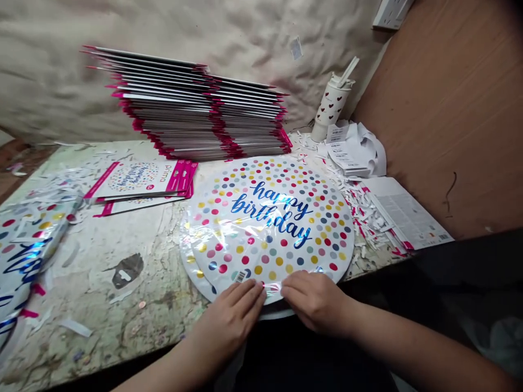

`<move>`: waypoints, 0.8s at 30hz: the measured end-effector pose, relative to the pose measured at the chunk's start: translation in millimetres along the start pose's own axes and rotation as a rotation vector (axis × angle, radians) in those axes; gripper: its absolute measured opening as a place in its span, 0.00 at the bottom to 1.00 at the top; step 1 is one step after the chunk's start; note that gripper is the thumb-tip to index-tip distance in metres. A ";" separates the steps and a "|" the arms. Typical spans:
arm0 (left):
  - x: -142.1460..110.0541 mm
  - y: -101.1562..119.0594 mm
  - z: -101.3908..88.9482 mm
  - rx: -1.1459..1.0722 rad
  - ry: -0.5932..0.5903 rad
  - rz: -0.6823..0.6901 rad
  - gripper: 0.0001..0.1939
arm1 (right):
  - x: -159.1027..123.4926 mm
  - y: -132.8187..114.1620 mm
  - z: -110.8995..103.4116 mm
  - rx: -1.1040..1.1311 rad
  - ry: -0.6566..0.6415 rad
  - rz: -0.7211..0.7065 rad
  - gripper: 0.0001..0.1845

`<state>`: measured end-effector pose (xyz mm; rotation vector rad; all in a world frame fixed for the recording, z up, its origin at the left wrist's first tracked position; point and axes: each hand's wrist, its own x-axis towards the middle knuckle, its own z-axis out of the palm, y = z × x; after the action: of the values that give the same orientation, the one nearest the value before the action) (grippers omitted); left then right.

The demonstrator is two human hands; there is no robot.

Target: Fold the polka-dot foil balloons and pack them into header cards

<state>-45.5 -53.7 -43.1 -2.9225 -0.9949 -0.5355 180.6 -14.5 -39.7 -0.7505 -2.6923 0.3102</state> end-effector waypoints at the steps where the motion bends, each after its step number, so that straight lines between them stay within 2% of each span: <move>1: 0.7 -2.3 -1.9 -0.078 -0.014 -0.065 0.16 | 2.2 2.5 -1.6 0.100 -0.014 0.080 0.08; 3: 8.9 -14.5 -8.2 -0.302 -0.109 -0.282 0.11 | 8.9 7.9 -5.2 0.296 -0.050 0.236 0.06; 6: 35.6 -34.8 -19.1 -0.612 -0.412 -0.637 0.07 | 23.1 14.5 -9.6 0.540 -0.185 0.433 0.05; 8: 53.8 -42.5 -26.9 -0.638 -0.537 -0.708 0.09 | 32.2 16.9 -12.0 0.579 -0.261 0.478 0.05; 10: 60.8 -46.8 -37.4 -0.476 -0.575 -0.652 0.10 | 37.7 18.8 -15.8 0.483 -0.244 0.464 0.05; 12: 50.1 -53.2 -53.1 -0.243 -0.572 -0.584 0.15 | 38.6 22.0 -23.2 0.392 -0.157 0.447 0.11; 14: 24.1 -65.7 -73.9 -0.050 -0.531 -0.611 0.22 | 35.9 26.9 -34.2 0.399 -0.049 0.467 0.15; 16: -5.3 -82.8 -95.2 0.158 -0.408 -0.760 0.23 | 32.4 30.7 -45.9 0.442 0.071 0.491 0.14; 18: -24.5 -98.7 -108.5 0.326 -0.221 -0.773 0.28 | 30.0 29.4 -53.2 0.458 0.153 0.478 0.14; 20: -28.1 -108.9 -105.8 0.314 -0.078 -0.650 0.38 | 27.9 21.1 -52.3 0.426 0.186 0.413 0.16; 21: -25.5 -111.7 -97.7 0.250 -0.053 -0.569 0.40 | 26.0 15.3 -48.3 0.389 0.193 0.366 0.18; 22: -21.9 -113.3 -85.7 0.175 -0.064 -0.493 0.39 | 23.0 9.6 -42.1 0.341 0.193 0.315 0.19; 24: -16.0 -115.1 -55.0 0.041 -0.162 -0.355 0.35 | 12.1 2.6 -26.0 0.216 0.171 0.223 0.25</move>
<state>-143.1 22.4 -8.1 -2.7997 -1.5386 -0.2786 181.5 -2.8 -13.4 -0.9634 -2.3719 0.5546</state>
